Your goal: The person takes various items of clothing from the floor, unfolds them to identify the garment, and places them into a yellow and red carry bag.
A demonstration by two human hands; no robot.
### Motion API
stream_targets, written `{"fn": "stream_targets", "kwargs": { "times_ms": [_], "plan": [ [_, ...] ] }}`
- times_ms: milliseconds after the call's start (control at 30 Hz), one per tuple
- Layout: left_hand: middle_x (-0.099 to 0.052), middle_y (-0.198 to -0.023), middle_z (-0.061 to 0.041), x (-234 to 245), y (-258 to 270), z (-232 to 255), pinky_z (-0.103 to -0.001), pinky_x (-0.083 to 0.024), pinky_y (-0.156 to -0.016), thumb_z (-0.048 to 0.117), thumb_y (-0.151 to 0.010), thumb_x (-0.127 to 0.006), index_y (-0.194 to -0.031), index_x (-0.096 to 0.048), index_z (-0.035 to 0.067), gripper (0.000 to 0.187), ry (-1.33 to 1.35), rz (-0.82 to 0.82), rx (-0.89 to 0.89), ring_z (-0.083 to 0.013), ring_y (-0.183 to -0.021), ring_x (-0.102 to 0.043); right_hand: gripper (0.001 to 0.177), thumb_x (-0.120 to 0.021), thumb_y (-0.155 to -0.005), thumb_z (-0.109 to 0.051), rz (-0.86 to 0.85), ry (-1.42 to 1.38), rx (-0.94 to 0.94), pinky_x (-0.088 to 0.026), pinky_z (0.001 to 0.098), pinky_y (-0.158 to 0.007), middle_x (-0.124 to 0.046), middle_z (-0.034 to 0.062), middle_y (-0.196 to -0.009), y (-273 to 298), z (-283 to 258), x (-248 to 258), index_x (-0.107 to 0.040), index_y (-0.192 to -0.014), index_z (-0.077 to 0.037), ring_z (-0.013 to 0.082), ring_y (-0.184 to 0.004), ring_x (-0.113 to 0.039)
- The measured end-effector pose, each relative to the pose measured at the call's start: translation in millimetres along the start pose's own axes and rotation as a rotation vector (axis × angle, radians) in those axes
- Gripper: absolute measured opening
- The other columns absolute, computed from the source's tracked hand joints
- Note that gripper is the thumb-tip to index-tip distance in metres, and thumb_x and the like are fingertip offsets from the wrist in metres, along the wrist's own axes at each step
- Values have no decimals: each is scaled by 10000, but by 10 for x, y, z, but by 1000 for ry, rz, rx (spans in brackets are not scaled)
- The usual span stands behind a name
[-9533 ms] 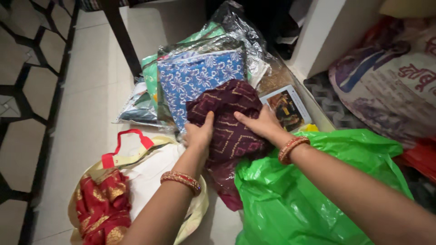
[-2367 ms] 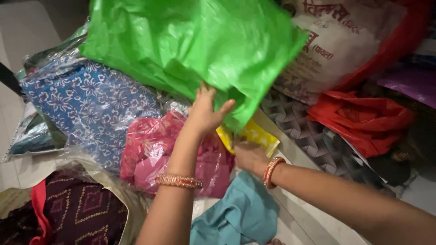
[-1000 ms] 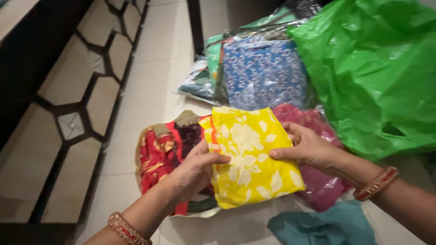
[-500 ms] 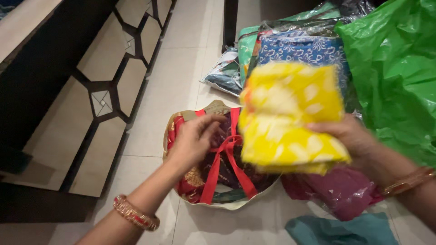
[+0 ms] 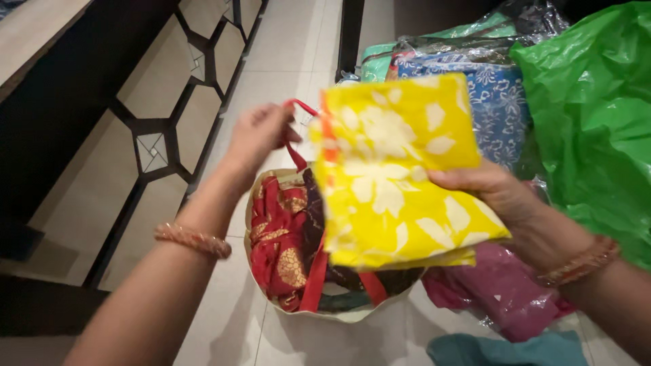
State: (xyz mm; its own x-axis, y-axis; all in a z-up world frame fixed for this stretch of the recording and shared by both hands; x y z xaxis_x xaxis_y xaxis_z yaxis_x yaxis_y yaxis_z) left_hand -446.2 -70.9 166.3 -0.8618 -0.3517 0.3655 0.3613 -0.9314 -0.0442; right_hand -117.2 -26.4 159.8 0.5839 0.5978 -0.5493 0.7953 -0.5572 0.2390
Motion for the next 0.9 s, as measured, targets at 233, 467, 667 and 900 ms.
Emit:
{"fn": "stream_targets", "kwargs": {
  "times_ms": [233, 467, 667, 900],
  "plan": [
    [-801, -911, -47, 41, -206, -44, -288, -618, -760, 185, -892, -595, -1018, -742, 59, 231, 789, -180, 64, -144, -780, -766, 585, -708, -890, -182, -101, -36, 89, -605, 457, -921, -693, 186, -1268, -789, 562, -269, -524, -1403, 29, 293, -1060, -734],
    [-631, -826, 27, 18, -131, -90, -232, -534, -712, 206, -1015, -717, -1073, -733, 48, 170, 423, -116, -142, -57, -730, -582, 469, -733, -872, -197, 122, 486, -110, -607, 342, -841, -768, 103, -1164, -891, 1287, 146, -646, -1301, -27, 175, -960, -744],
    [-686, -858, -6, -881, 368, 33, -254, -520, -669, 175, -844, -759, -1173, -671, 70, 356, -387, -614, -392, -80, -770, -665, 530, -648, -849, -105, 12, 369, -179, -591, 346, -867, -723, 100, -1154, -856, 1222, 85, -560, -1364, -13, 192, -982, -719],
    [-596, -825, -27, -1107, 593, -751, -284, -472, -642, 215, -1073, -542, -1273, -616, 32, 281, 174, -330, -85, -97, -718, -554, 797, -514, -635, 10, -117, 144, -405, -589, 321, -881, -697, 19, -1200, -467, 1128, -56, -472, -1420, -123, 141, -1048, -711]
  ]
}}
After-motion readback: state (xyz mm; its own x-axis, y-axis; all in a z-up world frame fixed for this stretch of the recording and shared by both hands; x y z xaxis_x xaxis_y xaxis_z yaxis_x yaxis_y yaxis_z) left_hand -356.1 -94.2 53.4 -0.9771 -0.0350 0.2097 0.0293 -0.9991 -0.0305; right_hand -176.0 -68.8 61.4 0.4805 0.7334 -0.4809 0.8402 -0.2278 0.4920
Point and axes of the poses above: each hand's wrist, its own y-axis away from the middle knuckle, its own x-axis out of the back of the hand, z = x × y, the point moved 5 cm from there along -y, towards the middle knuckle
